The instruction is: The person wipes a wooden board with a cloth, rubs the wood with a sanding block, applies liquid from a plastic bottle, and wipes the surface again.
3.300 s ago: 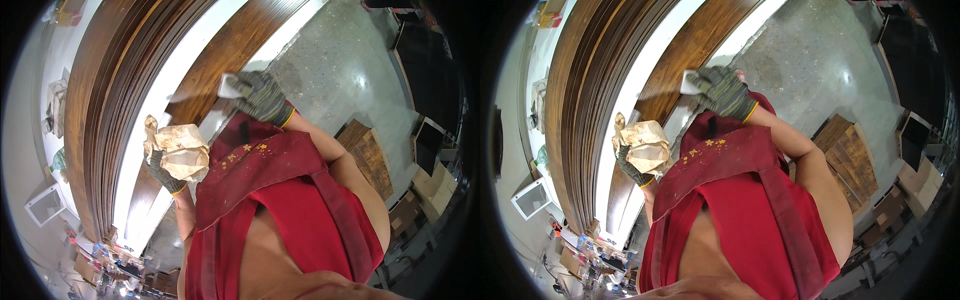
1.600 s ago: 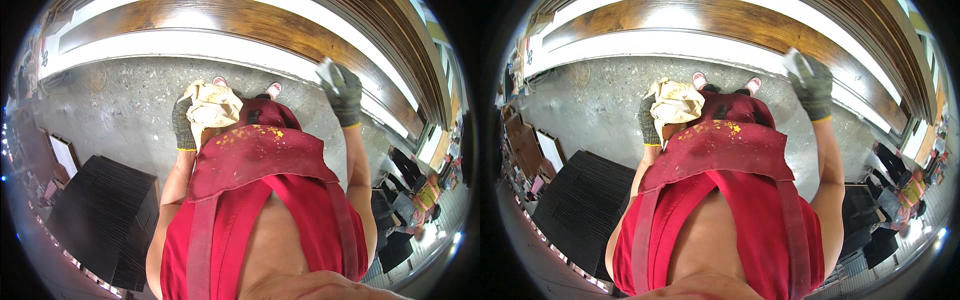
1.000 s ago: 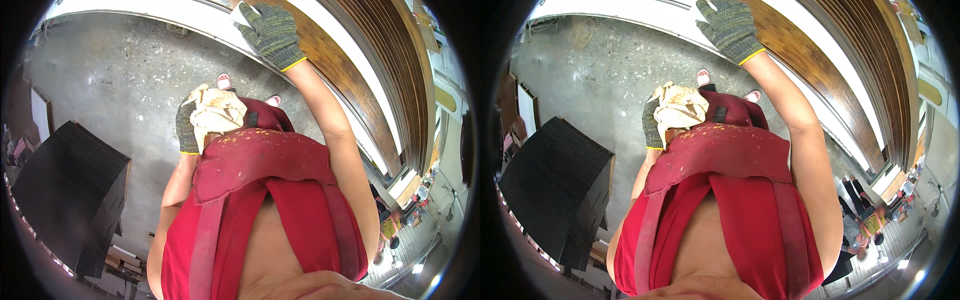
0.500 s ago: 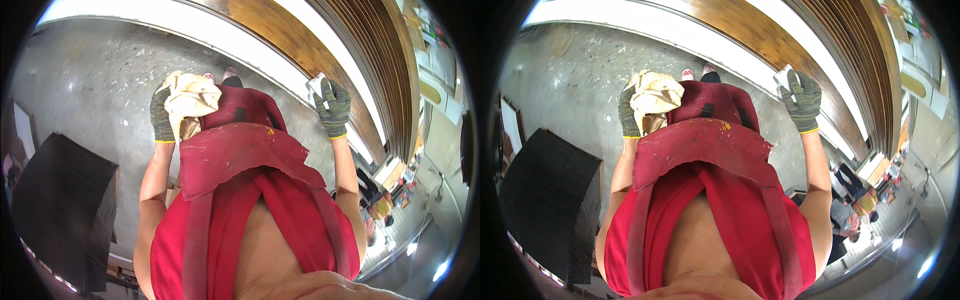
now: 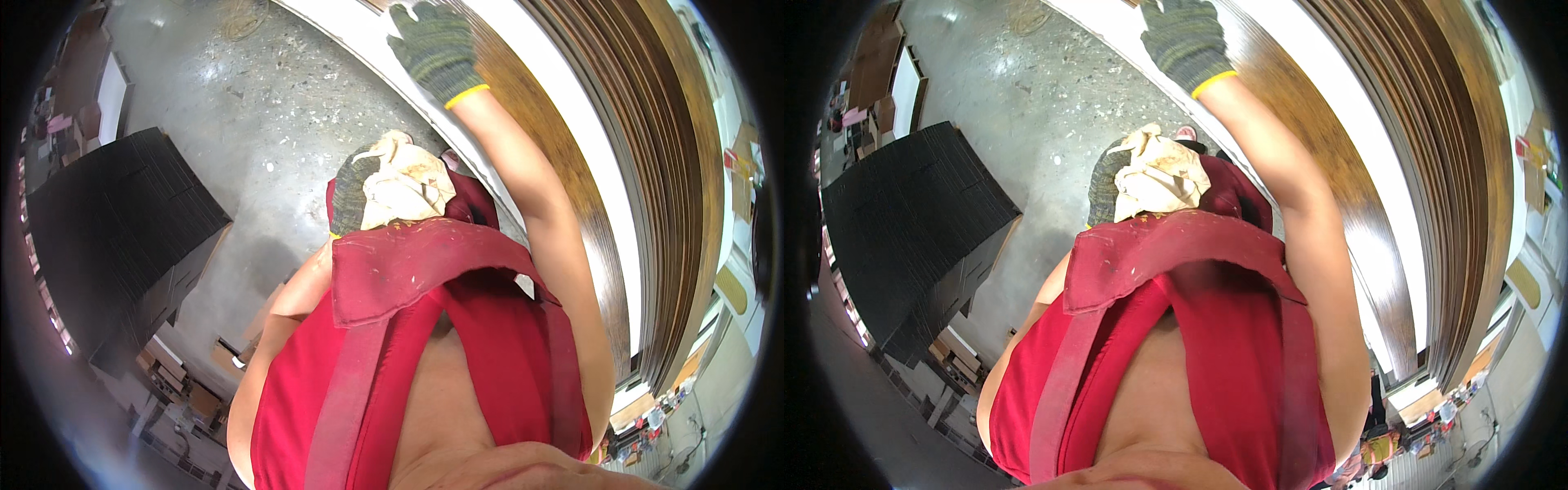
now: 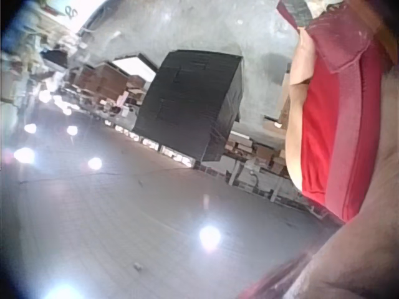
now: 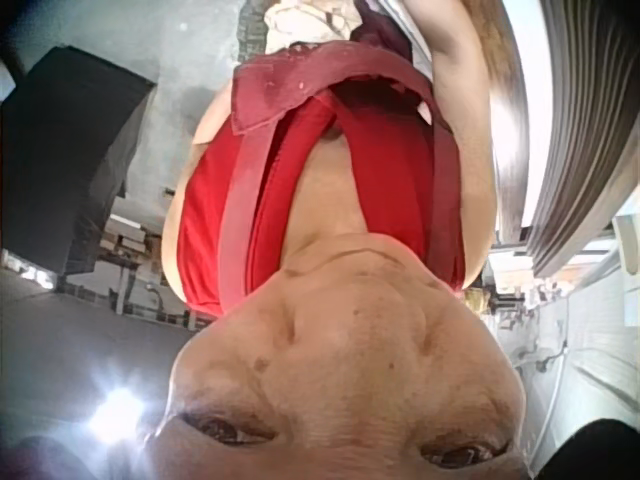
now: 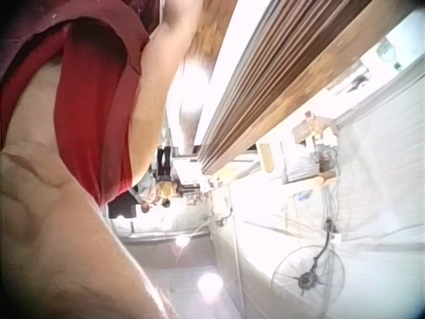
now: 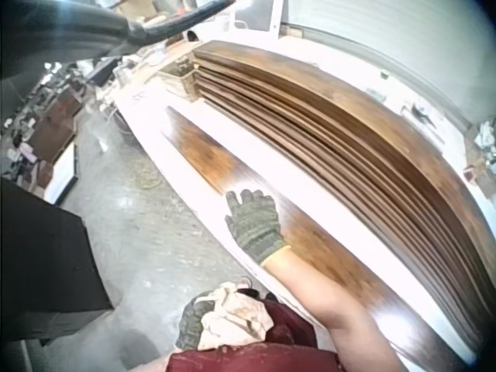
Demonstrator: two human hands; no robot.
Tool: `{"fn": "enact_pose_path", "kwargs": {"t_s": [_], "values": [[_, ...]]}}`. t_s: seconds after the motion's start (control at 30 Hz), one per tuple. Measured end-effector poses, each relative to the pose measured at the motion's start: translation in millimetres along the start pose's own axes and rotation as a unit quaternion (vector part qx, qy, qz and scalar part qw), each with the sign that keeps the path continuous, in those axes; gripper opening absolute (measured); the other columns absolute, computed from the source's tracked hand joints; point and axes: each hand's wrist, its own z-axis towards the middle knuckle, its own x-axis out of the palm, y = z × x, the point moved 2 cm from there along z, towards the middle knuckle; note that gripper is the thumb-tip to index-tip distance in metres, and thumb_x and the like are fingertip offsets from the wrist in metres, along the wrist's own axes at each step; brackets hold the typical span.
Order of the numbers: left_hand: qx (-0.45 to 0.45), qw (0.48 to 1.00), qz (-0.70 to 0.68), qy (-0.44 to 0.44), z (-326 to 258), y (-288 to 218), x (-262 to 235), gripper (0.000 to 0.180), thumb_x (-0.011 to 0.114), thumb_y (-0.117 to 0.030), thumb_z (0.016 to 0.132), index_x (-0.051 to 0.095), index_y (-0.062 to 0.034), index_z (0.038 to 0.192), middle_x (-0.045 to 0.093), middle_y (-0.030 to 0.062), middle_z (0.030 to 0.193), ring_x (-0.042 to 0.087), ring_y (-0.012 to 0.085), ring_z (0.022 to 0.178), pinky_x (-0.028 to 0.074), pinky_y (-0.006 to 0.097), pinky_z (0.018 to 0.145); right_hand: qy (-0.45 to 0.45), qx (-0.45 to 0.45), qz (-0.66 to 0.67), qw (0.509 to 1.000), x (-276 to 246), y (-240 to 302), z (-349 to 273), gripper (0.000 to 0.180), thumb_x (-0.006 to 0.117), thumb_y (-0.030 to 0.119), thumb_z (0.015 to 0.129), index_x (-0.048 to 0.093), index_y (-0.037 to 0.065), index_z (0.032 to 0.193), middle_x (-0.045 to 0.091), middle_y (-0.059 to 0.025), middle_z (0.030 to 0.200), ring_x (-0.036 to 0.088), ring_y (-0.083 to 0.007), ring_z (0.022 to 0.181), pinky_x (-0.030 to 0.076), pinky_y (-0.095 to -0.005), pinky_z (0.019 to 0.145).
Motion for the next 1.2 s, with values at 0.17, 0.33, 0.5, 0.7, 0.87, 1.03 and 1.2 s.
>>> {"fn": "enact_pose_path", "kwargs": {"t_s": [0.17, 0.33, 0.5, 0.7, 0.87, 1.03, 1.2], "values": [[0.012, 0.997, -0.003, -0.071, 22.7, 3.1, -36.7, 0.036, 0.068, -0.022, 0.082, 0.064, -0.0043, 0.113, 0.066, 0.0114, 0.11, 0.063, 0.0269, 0.104, 0.05, 0.036, 0.091, -0.081, -0.064, -0.011, 0.995, -37.5, -24.9, -76.3, 0.044, 0.07, 0.035, 0.085, 0.064, 0.011, 0.121, 0.064, -0.013, 0.106, 0.062, -0.0313, 0.089, 0.05, -0.0446, 0.077], [0.049, 0.989, 0.133, -0.049, 70.8, -6.4, -70.8, 0.037, 0.071, -0.024, 0.078, 0.066, -0.0058, 0.11, 0.067, 0.0121, 0.109, 0.063, 0.03, 0.104, 0.049, 0.038, 0.09, -0.018, -0.061, -0.067, 0.996, -49.1, -30.0, -95.2, 0.047, 0.07, 0.032, 0.083, 0.062, 0.007, 0.122, 0.063, -0.0143, 0.104, 0.062, -0.0307, 0.091, 0.049, -0.0444, 0.076], [0.096, 0.955, 0.269, 0.081, 103.4, -32.6, -92.6, 0.05, 0.073, -0.023, 0.071, 0.064, -0.0057, 0.117, 0.064, 0.0142, 0.117, 0.06, 0.0316, 0.11, 0.047, 0.038, 0.097, -0.022, -0.089, -0.093, 0.991, -8.4, -2.1, 14.7, 0.042, 0.064, 0.036, 0.088, 0.062, 0.006, 0.119, 0.062, -0.0136, 0.098, 0.061, -0.0297, 0.083, 0.048, -0.0445, 0.072], [0.049, 0.997, 0.056, -0.028, 128.3, -41.9, -133.8, 0.033, 0.061, -0.009, 0.09, 0.063, -0.0004, 0.122, 0.065, 0.0121, 0.121, 0.061, 0.0226, 0.113, 0.047, 0.034, 0.099, -0.089, -0.118, -0.093, 0.985, 49.0, 35.7, 160.9, 0.043, 0.06, 0.039, 0.089, 0.063, 0.005, 0.117, 0.065, -0.02, 0.098, 0.061, -0.0367, 0.093, 0.047, -0.0491, 0.081], [-0.008, 0.995, -0.073, -0.074, 146.9, -10.5, -173.0, 0.033, 0.06, -0.009, 0.09, 0.062, 0.0, 0.122, 0.064, 0.0113, 0.121, 0.062, 0.0198, 0.11, 0.049, 0.032, 0.096, 0.036, -0.073, -0.103, 0.991, 12.6, 8.7, 83.9, 0.046, 0.067, 0.042, 0.089, 0.061, 0.014, 0.124, 0.062, -0.0111, 0.104, 0.06, -0.0274, 0.094, 0.048, -0.0434, 0.079], [-0.053, 0.973, -0.205, -0.097, 157.7, 5.7, -192.6, 0.037, 0.063, -0.008, 0.088, 0.059, -0.0013, 0.124, 0.063, 0.0105, 0.122, 0.061, 0.0195, 0.112, 0.05, 0.033, 0.097, 0.061, -0.035, -0.119, 0.99, -24.5, -13.2, -10.3, 0.057, 0.075, 0.03, 0.083, 0.058, 0.011, 0.133, 0.063, -0.0184, 0.111, 0.063, -0.0338, 0.097, 0.05, -0.0464, 0.083], [-0.081, 0.95, -0.277, -0.117, 158.9, -8.2, -185.9, 0.044, 0.069, -0.002, 0.082, 0.058, -0.0019, 0.124, 0.061, 0.0098, 0.125, 0.059, 0.0195, 0.115, 0.049, 0.033, 0.1, 0.042, -0.09, -0.196, 0.975, -10.7, 9.1, 52.1, 0.051, 0.068, 0.039, 0.087, 0.059, 0.012, 0.13, 0.062, -0.0161, 0.104, 0.061, -0.0299, 0.088, 0.049, -0.0435, 0.074]]}}
